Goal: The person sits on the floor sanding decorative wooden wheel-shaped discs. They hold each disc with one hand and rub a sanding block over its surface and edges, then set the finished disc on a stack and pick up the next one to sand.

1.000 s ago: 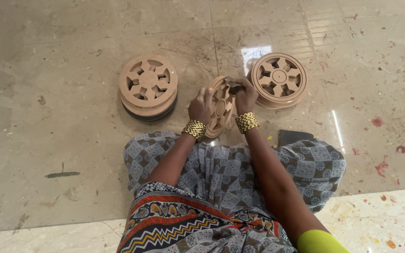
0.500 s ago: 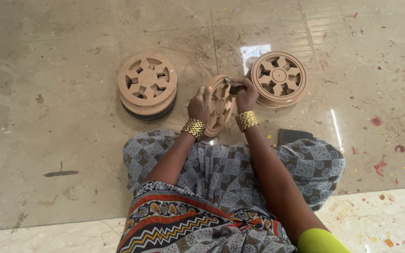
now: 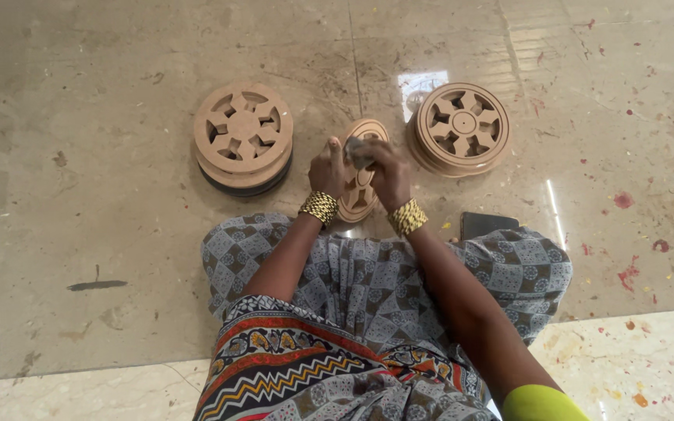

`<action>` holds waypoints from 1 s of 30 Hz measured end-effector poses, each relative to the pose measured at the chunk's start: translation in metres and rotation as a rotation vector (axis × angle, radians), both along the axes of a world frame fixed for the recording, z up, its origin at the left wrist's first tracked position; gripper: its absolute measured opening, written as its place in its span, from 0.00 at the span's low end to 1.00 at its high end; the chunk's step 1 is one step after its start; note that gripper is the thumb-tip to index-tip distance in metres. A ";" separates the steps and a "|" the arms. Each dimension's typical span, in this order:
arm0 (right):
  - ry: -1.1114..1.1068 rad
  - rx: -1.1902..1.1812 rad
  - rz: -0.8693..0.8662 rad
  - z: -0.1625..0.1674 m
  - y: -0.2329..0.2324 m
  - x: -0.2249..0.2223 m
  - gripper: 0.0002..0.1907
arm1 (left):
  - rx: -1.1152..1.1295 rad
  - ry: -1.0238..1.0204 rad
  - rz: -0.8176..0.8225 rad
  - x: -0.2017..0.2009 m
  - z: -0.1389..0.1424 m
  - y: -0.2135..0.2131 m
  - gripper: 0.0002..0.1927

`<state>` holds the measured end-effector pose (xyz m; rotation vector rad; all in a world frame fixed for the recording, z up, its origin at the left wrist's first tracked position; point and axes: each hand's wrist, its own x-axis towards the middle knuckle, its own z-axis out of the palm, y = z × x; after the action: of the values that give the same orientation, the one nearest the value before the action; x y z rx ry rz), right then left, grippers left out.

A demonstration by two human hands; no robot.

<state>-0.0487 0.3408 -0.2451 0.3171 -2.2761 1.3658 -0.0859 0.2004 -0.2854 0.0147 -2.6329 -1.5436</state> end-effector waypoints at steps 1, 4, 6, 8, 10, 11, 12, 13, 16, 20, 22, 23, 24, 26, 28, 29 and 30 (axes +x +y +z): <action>0.054 0.056 0.007 0.000 -0.002 0.006 0.16 | 0.020 0.026 0.006 0.000 -0.001 -0.001 0.47; 0.157 0.154 -0.024 -0.001 -0.004 0.014 0.15 | 0.054 0.076 0.007 0.001 -0.001 -0.002 0.46; 0.149 0.133 -0.120 -0.003 -0.002 0.007 0.14 | 0.044 0.074 -0.016 0.001 0.002 0.002 0.44; 0.036 0.051 -0.210 -0.005 0.004 -0.008 0.13 | 0.017 0.175 -0.006 0.002 0.006 0.006 0.37; -0.102 -0.097 -0.270 -0.006 0.013 -0.025 0.13 | 0.002 0.214 -0.005 0.004 0.008 0.009 0.30; -0.183 -0.204 -0.287 -0.007 0.017 -0.032 0.13 | 0.001 0.203 -0.008 0.006 0.008 0.010 0.26; -0.262 -0.311 -0.302 -0.008 0.022 -0.038 0.13 | 0.001 0.195 -0.011 0.007 0.008 0.011 0.23; -0.243 -0.313 -0.326 -0.008 0.027 -0.041 0.16 | -0.018 0.231 0.006 0.008 0.007 0.011 0.21; -0.348 -0.380 -0.431 -0.013 0.040 -0.039 0.23 | -0.047 0.282 0.040 0.011 0.003 0.010 0.19; -0.732 -0.522 -0.492 -0.023 0.052 -0.022 0.21 | -0.034 0.282 0.054 0.011 -0.002 0.009 0.20; -0.855 -0.524 -0.458 -0.025 0.054 -0.016 0.19 | -0.030 0.250 0.068 0.010 -0.001 0.010 0.21; -0.906 -0.521 -0.443 -0.026 0.054 -0.015 0.19 | -0.021 0.218 0.076 0.009 -0.001 0.010 0.21; -0.955 -0.517 -0.428 -0.027 0.053 -0.015 0.19 | -0.012 0.188 0.085 0.008 0.000 0.010 0.21; -0.563 -0.068 -0.534 -0.026 0.050 -0.020 0.17 | 0.042 0.182 0.134 0.007 0.002 0.011 0.22; -0.442 -0.118 -0.493 -0.023 0.046 -0.028 0.17 | 0.083 0.140 0.138 0.004 0.003 0.012 0.24; -0.524 -0.389 -0.409 -0.021 0.043 -0.032 0.16 | 0.095 0.095 0.117 0.004 0.004 0.012 0.25; -0.597 -0.661 -0.317 -0.017 0.041 -0.036 0.16 | 0.106 0.051 0.096 0.002 0.004 0.012 0.26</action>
<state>-0.0845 0.3817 -0.2624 -0.7189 -1.9828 2.1042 -0.0837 0.2126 -0.2815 0.1053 -2.4702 -1.6276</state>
